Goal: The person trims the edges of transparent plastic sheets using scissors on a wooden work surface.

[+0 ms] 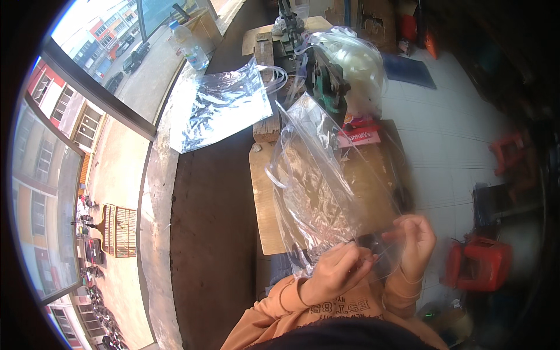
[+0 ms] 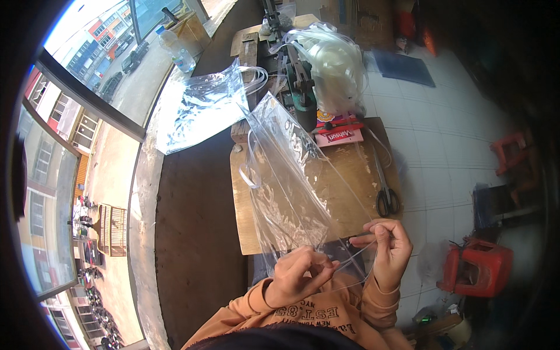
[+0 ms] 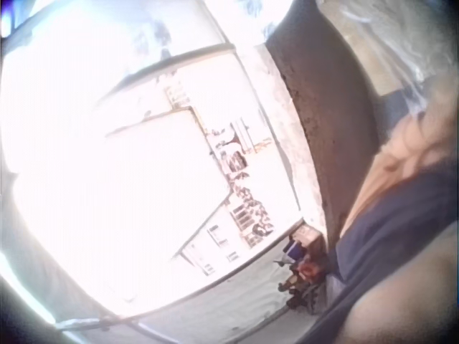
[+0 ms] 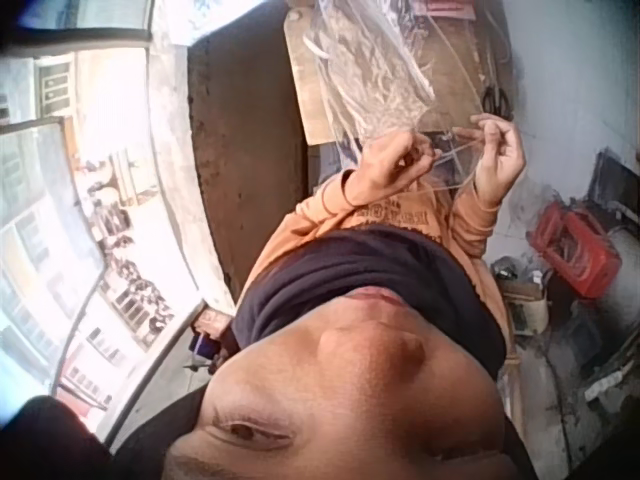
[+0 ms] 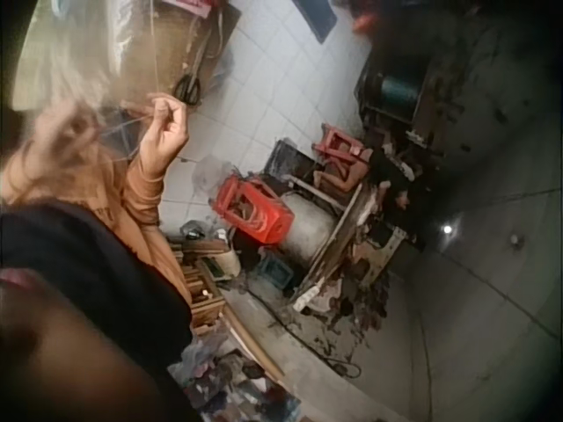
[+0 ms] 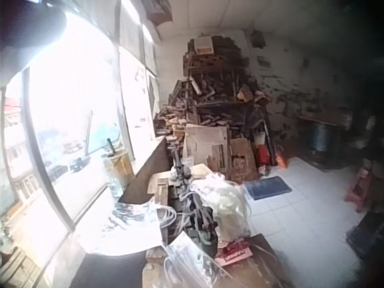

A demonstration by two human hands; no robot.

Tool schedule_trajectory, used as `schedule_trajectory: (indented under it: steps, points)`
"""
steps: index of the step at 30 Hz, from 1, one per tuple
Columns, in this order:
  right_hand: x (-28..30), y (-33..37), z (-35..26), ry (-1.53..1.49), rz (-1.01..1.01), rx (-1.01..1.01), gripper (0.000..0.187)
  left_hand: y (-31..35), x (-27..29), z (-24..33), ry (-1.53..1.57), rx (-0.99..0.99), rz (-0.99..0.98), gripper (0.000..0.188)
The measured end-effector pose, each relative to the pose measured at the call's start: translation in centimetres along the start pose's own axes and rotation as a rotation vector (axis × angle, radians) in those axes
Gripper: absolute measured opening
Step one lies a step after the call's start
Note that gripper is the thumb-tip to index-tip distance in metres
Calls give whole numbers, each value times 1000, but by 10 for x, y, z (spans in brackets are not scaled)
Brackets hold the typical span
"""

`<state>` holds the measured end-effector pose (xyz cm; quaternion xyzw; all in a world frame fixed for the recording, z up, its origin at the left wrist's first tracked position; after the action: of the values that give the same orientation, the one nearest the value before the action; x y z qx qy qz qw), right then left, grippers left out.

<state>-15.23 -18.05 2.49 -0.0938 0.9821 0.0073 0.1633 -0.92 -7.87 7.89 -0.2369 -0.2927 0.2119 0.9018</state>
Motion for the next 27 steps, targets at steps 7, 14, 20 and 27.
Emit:
schedule_trajectory:
  steps: [7, 14, 20, 27]
  points:
    - [-15, -16, 23, -12, -281, -294, 32, -9, -49, 15, -65, -281, -255, 19]
    - [-44, -28, 10, 32, -408, -161, 52, -9, -87, 23, 1, -373, -399, 20]
    - [-47, -18, 32, -458, -706, -377, 85, -10, -89, 44, -21, -476, -309, 25]
    - [-42, -13, 37, -496, -687, -494, 60, -1, -100, 48, -93, -507, -372, 28]
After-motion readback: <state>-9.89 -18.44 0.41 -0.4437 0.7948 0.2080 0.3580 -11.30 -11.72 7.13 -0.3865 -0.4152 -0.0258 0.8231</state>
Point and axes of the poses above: each hand's wrist, its own y-axis away from the middle knuckle, its own x-axis out of the back of the hand, z = x × y, the point moved 10 cm from there along -y, towards the middle knuckle, and after that the axes turned 14 degrees about -y, right-handed, at the moved point
